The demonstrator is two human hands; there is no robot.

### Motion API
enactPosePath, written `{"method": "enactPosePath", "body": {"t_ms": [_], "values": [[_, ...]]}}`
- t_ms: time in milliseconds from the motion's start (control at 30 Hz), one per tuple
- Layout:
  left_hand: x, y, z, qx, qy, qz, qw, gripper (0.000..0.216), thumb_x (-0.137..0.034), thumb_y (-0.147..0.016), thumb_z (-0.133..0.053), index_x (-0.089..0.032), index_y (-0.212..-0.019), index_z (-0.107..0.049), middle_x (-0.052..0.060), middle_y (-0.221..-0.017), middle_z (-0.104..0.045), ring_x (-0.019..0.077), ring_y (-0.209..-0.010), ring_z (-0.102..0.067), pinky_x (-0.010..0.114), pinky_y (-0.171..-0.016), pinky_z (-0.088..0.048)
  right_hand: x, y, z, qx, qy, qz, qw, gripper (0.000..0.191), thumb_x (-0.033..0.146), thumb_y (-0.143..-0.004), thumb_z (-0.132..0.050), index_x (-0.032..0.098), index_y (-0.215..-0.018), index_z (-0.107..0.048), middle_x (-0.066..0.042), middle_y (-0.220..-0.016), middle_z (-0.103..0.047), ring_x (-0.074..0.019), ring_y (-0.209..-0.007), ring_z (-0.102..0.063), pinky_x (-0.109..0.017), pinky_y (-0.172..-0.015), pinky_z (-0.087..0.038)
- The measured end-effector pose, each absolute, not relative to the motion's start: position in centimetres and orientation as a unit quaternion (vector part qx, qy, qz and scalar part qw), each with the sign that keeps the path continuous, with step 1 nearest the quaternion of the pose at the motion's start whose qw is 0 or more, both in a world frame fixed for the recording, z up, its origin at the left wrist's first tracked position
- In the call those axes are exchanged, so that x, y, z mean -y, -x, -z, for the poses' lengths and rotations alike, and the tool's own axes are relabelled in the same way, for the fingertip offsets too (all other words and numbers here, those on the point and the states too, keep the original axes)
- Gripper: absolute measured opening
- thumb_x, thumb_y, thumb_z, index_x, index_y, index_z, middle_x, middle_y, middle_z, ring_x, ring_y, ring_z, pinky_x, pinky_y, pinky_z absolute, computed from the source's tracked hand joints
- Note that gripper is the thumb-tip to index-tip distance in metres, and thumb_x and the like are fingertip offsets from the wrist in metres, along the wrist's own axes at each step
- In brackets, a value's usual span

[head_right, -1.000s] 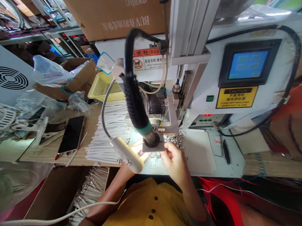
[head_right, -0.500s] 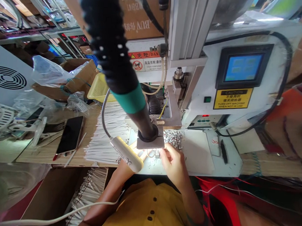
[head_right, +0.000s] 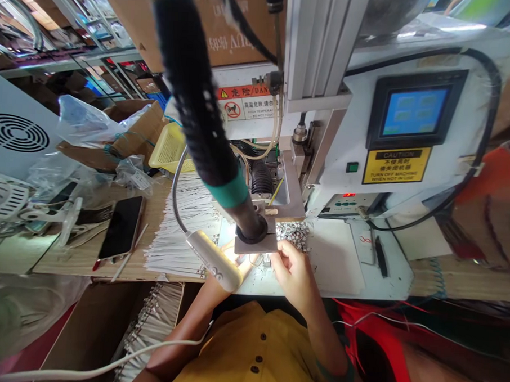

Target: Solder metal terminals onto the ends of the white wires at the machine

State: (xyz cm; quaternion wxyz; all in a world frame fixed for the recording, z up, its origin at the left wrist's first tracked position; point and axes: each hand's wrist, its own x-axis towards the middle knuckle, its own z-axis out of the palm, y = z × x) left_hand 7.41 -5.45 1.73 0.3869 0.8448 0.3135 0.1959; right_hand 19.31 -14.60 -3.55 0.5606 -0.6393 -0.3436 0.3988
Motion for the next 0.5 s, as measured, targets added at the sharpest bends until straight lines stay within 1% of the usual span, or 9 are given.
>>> {"method": "enactPosePath", "body": {"t_ms": [133,233,300,500], "values": [[5.31,-7.36,-1.42,-0.308,-0.835,-0.202,0.408,0.039,-0.026,-0.092,-0.035,-0.02,-0.069,-0.067,0.006,-0.074,-0.059,0.018,-0.071,-0.054,0.031,-0.072,-0.049,14.62,-19.28,3.4,0.354,0.629,-0.396,0.567,0.034,0.044,-0.088,-0.053,0.02,-0.067,-0.041,0.007,-0.05,-0.033,-0.0063,-0.039,-0.031,-0.021,-0.037,-0.022],[5.33,-7.4,-1.32,-0.312,-0.828,-0.201,0.421,0.029,-0.029,-0.089,-0.045,-0.021,-0.073,-0.068,0.005,-0.074,-0.06,0.0183,-0.071,-0.054,0.032,-0.073,-0.05,14.61,-19.3,3.29,0.354,0.632,-0.396,0.564,0.035,0.045,-0.088,-0.052,0.02,-0.067,-0.041,0.007,-0.05,-0.033,-0.0065,-0.039,-0.031,-0.021,-0.037,-0.023],[5.35,-7.43,-1.32,-0.314,-0.825,-0.199,0.426,0.025,-0.031,-0.087,-0.049,-0.021,-0.073,-0.067,0.005,-0.075,-0.06,0.0187,-0.071,-0.054,0.033,-0.073,-0.05,14.6,-19.29,3.22,0.353,0.632,-0.397,0.565,0.035,0.044,-0.088,-0.052,0.02,-0.066,-0.041,0.006,-0.051,-0.034,-0.0063,-0.039,-0.032,-0.021,-0.037,-0.024],[5.31,-7.34,-1.53,-0.32,-0.805,-0.19,0.462,0.028,-0.031,-0.088,-0.047,-0.019,-0.071,-0.066,0.006,-0.079,-0.062,0.0192,-0.073,-0.056,0.033,-0.071,-0.05,14.68,-19.21,3.19,0.344,0.629,-0.402,0.57,0.035,0.044,-0.087,-0.053,0.02,-0.066,-0.039,0.007,-0.05,-0.032,-0.0059,-0.039,-0.029,-0.02,-0.037,-0.023]]}}
